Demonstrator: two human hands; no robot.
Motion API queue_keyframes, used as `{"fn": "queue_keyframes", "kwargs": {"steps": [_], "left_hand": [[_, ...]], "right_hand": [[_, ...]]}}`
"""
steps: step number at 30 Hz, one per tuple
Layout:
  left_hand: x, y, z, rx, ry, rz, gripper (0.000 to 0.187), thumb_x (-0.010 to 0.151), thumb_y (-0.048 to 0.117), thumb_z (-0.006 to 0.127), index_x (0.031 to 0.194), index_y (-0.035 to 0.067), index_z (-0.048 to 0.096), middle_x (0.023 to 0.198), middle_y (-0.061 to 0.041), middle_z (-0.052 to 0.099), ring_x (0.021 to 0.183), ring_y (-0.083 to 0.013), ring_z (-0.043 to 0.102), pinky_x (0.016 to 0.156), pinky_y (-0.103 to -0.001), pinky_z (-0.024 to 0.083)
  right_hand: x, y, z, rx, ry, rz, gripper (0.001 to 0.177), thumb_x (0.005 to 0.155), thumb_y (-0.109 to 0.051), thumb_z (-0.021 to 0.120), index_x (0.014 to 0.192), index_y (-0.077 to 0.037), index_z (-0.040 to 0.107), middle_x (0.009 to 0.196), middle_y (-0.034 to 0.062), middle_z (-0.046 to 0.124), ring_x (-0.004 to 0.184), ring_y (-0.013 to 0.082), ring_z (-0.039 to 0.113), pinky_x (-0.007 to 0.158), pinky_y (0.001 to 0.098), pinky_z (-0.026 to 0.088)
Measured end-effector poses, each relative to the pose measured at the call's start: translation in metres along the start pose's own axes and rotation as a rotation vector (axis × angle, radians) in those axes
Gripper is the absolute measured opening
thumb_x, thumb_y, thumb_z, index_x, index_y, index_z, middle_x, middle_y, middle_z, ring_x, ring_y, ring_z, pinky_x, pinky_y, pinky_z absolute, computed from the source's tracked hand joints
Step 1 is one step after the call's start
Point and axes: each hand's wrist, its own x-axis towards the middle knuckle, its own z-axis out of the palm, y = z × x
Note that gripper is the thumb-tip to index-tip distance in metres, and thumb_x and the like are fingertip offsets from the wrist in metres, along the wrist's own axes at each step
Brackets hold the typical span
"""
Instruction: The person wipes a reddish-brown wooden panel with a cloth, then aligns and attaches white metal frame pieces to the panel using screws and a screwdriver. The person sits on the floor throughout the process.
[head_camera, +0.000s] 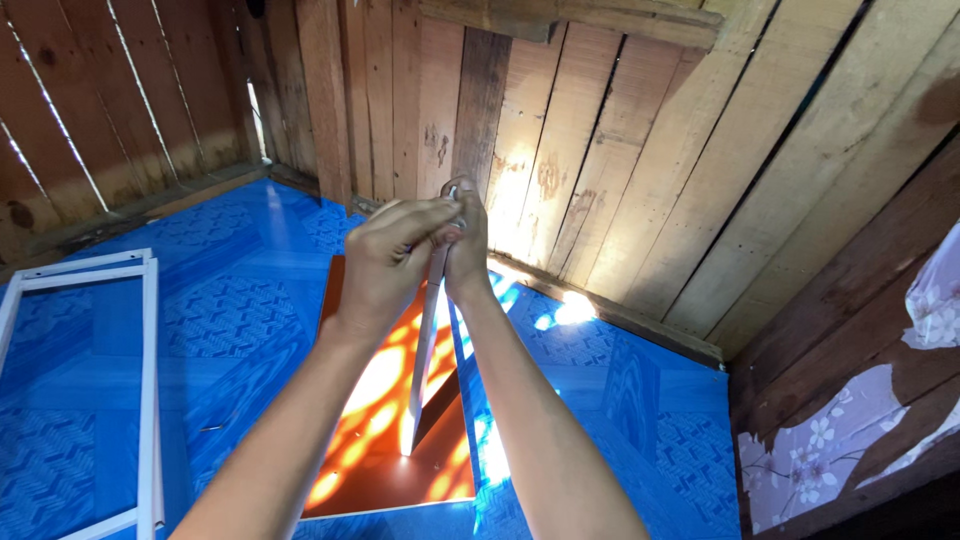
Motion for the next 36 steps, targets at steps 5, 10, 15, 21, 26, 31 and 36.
{"fn": "queue_keyframes", "kwargs": {"steps": [5, 10, 15, 21, 26, 31, 36], "left_hand": [[-0.016, 0.000, 0.033, -0.115, 0.236, -0.094, 0.037, 0.090, 0.001, 0.077, 0.126, 0.007, 0.072, 0.119, -0.015, 0.076, 0.106, -0.0199, 0.075, 0.091, -0.029, 0.059], [-0.043, -0.015, 0.056, -0.262, 0.271, -0.338, 0.042, 0.093, 0.002, 0.075, 0.134, 0.008, 0.068, 0.116, -0.014, 0.078, 0.099, -0.0118, 0.074, 0.087, -0.025, 0.057], [-0.097, -0.034, 0.063, -0.072, 0.196, -0.487, 0.039, 0.090, 0.002, 0.075, 0.129, 0.008, 0.071, 0.114, -0.015, 0.075, 0.087, -0.0119, 0.071, 0.075, -0.028, 0.056], [-0.136, -0.048, 0.057, -0.217, 0.166, -0.423, 0.038, 0.085, 0.000, 0.080, 0.122, 0.003, 0.075, 0.105, -0.012, 0.069, 0.088, -0.0159, 0.065, 0.077, -0.027, 0.055], [-0.112, -0.052, 0.047, -0.207, 0.154, -0.481, 0.024, 0.085, 0.004, 0.080, 0.109, 0.001, 0.078, 0.093, -0.008, 0.064, 0.079, -0.0137, 0.064, 0.069, -0.026, 0.053], [-0.094, -0.071, 0.051, -0.162, 0.251, -0.460, 0.044, 0.075, 0.015, 0.092, 0.100, -0.001, 0.060, 0.086, -0.006, 0.061, 0.074, -0.0143, 0.058, 0.068, -0.028, 0.051], [-0.122, -0.086, 0.048, -0.243, 0.221, -0.405, 0.027, 0.086, 0.007, 0.081, 0.101, 0.001, 0.059, 0.095, -0.009, 0.060, 0.084, -0.0159, 0.060, 0.076, -0.029, 0.052]], "right_hand": [[-0.002, -0.009, 0.006, -0.098, -0.025, -0.079, 0.025, 0.105, -0.036, 0.049, 0.092, -0.015, 0.051, 0.082, -0.0042, 0.044, 0.075, 0.0063, 0.046, 0.066, 0.0258, 0.041], [-0.003, -0.014, 0.007, -0.141, -0.030, -0.129, 0.025, 0.102, -0.038, 0.050, 0.092, -0.015, 0.049, 0.080, -0.0029, 0.045, 0.071, 0.0085, 0.044, 0.062, 0.0263, 0.039], [0.002, -0.021, 0.000, -0.147, -0.113, -0.129, 0.032, 0.103, -0.044, 0.047, 0.090, -0.014, 0.049, 0.069, -0.0010, 0.042, 0.060, 0.0087, 0.037, 0.053, 0.0252, 0.031], [0.003, -0.017, -0.001, -0.138, -0.068, -0.090, 0.031, 0.103, -0.043, 0.048, 0.091, -0.015, 0.048, 0.065, -0.0015, 0.039, 0.055, 0.0087, 0.034, 0.049, 0.0260, 0.027], [0.005, -0.009, 0.008, -0.159, -0.039, -0.048, 0.032, 0.103, -0.044, 0.048, 0.092, -0.015, 0.050, 0.066, -0.0008, 0.042, 0.056, 0.0089, 0.038, 0.050, 0.0260, 0.030], [0.015, 0.001, 0.012, -0.182, -0.080, -0.066, 0.033, 0.102, -0.045, 0.045, 0.090, -0.014, 0.050, 0.064, 0.0000, 0.043, 0.054, 0.0095, 0.038, 0.048, 0.0265, 0.031], [0.019, 0.010, 0.014, -0.116, -0.090, -0.037, 0.030, 0.104, -0.041, 0.049, 0.089, -0.015, 0.049, 0.064, -0.0020, 0.038, 0.055, 0.0085, 0.035, 0.047, 0.0260, 0.027]]}}
